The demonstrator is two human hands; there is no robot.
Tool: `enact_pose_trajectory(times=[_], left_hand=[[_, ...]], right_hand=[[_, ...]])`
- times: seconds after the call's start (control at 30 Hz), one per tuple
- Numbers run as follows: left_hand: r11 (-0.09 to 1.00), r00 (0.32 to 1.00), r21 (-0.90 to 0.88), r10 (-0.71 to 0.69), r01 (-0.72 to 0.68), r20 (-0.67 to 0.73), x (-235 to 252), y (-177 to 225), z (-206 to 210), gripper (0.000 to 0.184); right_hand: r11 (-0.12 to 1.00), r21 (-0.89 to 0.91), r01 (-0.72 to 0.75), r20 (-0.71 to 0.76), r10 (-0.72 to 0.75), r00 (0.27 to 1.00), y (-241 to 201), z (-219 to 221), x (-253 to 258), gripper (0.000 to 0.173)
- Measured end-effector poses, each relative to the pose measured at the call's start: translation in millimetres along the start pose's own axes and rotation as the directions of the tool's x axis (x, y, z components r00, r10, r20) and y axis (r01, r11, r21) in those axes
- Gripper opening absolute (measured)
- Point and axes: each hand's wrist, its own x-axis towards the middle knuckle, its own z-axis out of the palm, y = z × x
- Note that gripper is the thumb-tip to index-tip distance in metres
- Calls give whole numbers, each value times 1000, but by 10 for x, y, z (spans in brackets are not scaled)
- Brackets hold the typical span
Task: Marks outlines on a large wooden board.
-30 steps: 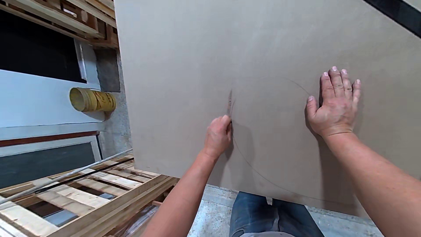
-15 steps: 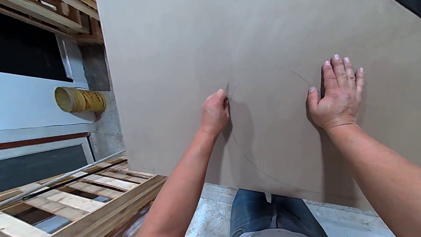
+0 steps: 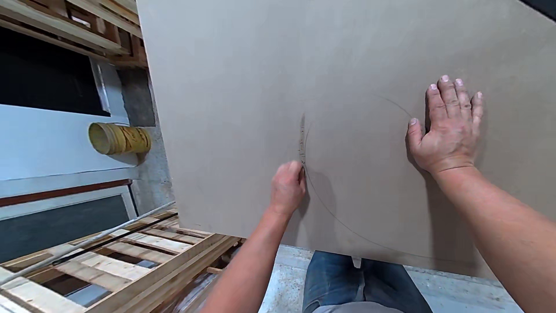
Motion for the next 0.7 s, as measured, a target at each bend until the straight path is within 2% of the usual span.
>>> enact_pose_trajectory(times=[0.1,0.17,0.27,0.37,0.43,0.5,0.57,0.63,0.7], left_hand=[[998,998,13,-60,60,17,486,15,-61,14],[999,999,8,-49,49,10,422,22,-77,13],[999,998,-32,-14,15,55,-210,63,-60,12],[999,993,-29,-42,45,109,-977,87,-6,14],[999,996,-21,-32,34,79,-1140,73,38,14],[1000,999,-9,4,-4,35,-974,55,64,13],[1000,1000,9,5,-5,1,-583,43,63,13],[999,999,18,-38,38,-24,-200,60,46,12],[997,996,1,-71,71,-55,-76,107,38,11]], right_hand=[[1000,-2,1,9,-1,1000,-8,-6,-31,70],[1000,-4,2,10,-2,1000,-6,-8,-32,70],[1000,4,1,-3,-1,1000,-1,-15,-19,70],[1000,9,2,11,-2,1000,6,-1,-31,70],[1000,11,1,15,-1,1000,-6,-4,-31,71],[1000,13,-2,7,1,1000,-11,-11,-17,71],[1000,15,-5,9,5,1000,-6,-17,6,70],[1000,13,-7,24,6,1000,-21,-22,-27,70],[1000,11,-5,17,4,1000,-17,-29,-29,70]])
